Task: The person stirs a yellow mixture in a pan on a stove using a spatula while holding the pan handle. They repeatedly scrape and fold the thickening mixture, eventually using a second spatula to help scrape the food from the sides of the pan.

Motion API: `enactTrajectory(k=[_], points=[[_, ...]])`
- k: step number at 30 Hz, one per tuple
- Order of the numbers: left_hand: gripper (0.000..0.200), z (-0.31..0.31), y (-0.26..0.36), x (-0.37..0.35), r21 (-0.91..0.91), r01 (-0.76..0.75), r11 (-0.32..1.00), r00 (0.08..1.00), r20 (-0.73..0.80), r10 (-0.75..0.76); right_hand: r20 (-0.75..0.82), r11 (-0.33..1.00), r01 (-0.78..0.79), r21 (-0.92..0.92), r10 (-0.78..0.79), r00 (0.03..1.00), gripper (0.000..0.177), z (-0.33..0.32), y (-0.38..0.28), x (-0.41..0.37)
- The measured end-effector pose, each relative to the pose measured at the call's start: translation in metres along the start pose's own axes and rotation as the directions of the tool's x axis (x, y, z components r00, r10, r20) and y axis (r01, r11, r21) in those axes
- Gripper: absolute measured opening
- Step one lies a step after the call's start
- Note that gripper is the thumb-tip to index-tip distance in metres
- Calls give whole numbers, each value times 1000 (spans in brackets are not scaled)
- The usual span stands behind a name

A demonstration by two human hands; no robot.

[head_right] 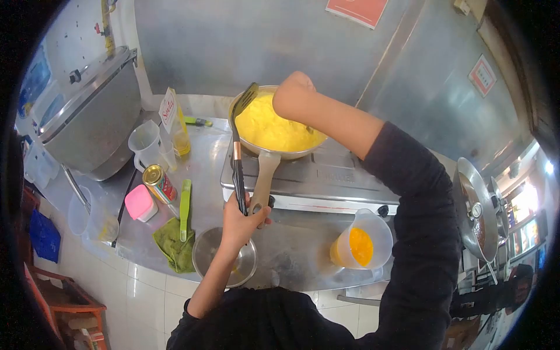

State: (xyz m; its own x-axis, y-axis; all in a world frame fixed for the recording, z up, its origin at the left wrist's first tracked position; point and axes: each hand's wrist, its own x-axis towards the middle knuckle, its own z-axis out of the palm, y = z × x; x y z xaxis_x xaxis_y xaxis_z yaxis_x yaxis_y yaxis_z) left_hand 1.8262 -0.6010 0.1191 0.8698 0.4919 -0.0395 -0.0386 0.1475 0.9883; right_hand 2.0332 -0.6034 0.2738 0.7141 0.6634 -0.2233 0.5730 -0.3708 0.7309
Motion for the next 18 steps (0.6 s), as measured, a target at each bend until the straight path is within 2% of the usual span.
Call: enactTrajectory(k=[2,7,10,12,14,15,17,18], points=[[33,-1,-4,-4,3,-30,1000,1000,-8,30,7,1000,-30,-6,30,1000,17,11,-5,10],[32,-1,-1,-3,-40,-17,999,1000,-21,16,24,1000,28,4,-28,999,19,-4,-8,2],[31,-3,-3,-2,-3,-31,1000,1000,1,31,85,999,43,6,-43,995,21,-17,17,-17],[31,-3,-2,-1,-4,-10,1000,1000,7,10,304,995,-37,88,9,953,22,-23,45,-16],[31,-4,0,-1,-4,9,1000,1000,14,-9,315,954,20,300,-119,942,24,-4,79,-14],[31,-5,2,-1,3,9,1000,1000,27,-9,315,954,20,298,-118,942,24,3,88,-20],[31,-5,2,-1,8,9,1000,999,45,-10,153,805,207,555,-344,926,25,17,104,-34],[31,-4,2,0,6,8,1000,999,44,-8,156,807,205,554,-342,927,25,25,110,-40]])
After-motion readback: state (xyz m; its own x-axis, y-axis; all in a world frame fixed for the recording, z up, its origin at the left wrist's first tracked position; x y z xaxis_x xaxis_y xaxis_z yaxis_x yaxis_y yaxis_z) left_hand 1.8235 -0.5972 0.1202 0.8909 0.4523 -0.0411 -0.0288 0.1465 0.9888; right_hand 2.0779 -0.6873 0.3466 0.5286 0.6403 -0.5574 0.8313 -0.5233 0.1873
